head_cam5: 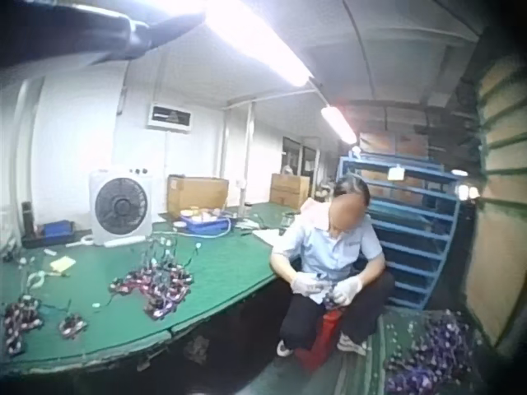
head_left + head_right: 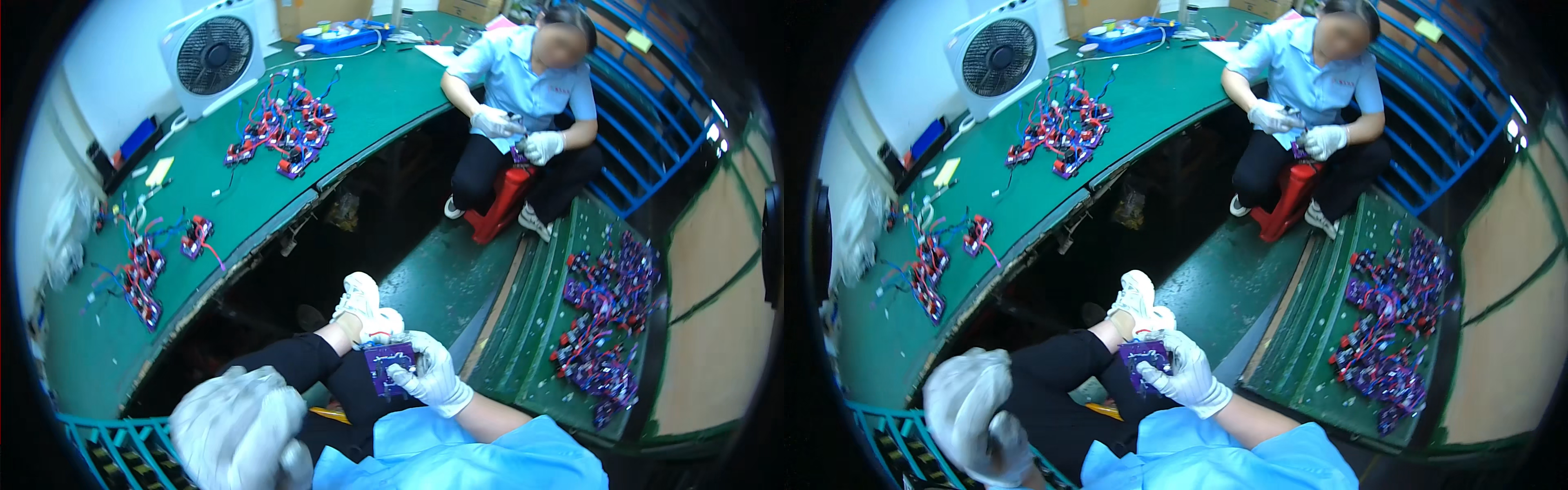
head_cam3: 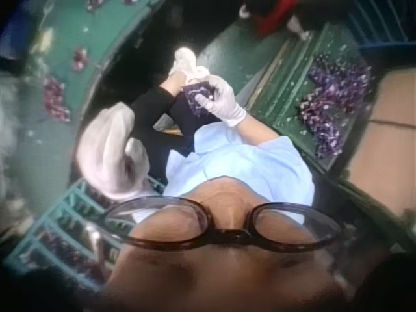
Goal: The person assembles electronic components onto a purple printed circuit board by hand, attaching wires and other components to the board.
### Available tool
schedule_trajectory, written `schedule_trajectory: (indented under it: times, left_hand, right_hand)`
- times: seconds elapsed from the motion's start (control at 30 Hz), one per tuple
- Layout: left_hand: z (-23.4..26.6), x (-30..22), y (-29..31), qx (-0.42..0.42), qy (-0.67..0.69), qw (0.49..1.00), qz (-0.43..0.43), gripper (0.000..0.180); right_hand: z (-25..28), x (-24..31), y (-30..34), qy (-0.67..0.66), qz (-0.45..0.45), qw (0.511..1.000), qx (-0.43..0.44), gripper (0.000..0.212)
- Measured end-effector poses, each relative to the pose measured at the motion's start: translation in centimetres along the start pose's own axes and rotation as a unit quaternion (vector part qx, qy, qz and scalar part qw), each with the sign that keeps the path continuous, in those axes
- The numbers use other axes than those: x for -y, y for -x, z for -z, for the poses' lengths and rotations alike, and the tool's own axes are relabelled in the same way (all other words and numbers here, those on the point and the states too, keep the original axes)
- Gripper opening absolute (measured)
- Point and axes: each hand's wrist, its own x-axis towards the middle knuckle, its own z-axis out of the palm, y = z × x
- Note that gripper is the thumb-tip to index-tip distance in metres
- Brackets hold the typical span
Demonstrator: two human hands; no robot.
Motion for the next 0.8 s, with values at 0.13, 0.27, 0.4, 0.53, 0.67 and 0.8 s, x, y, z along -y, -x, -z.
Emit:
schedule_trajectory:
  times: [0.13,0.27,0.4,0.53,0.67,0.8]
  left_hand:
    - [2.2,0.7,0.5,0.011,-0.03,0.998,-0.062,0.024]
    - [0.9,0.8,1.0,-0.029,0.032,0.999,-0.011,0.031]
    - [0.9,0.1,1.7,-0.053,0.063,0.996,0.045,0.038]
    - [1.0,-0.4,2.0,-0.073,0.089,0.989,0.093,0.046]
    - [0.0,-1.2,0.7,-0.102,0.117,0.983,0.102,0.054]
    - [-7.7,0.3,0.6,-0.018,0.295,0.948,0.118,0.051]
  right_hand:
    - [-1.4,0.8,-0.2,-0.051,-0.028,0.998,0.02,0.047]
    - [-0.9,0.5,-0.1,-0.076,-0.043,0.996,0.01,0.046]
    - [-1.1,0.1,0.1,-0.076,-0.043,0.996,0.027,0.045]
    - [-1.3,0.8,-0.8,-0.04,-0.009,0.999,0.014,0.041]
    - [-0.9,0.2,-0.3,-0.096,-0.045,0.994,-0.001,0.041]
    - [0.8,-0.6,0.1,-0.016,-0.003,1.0,-0.019,0.039]
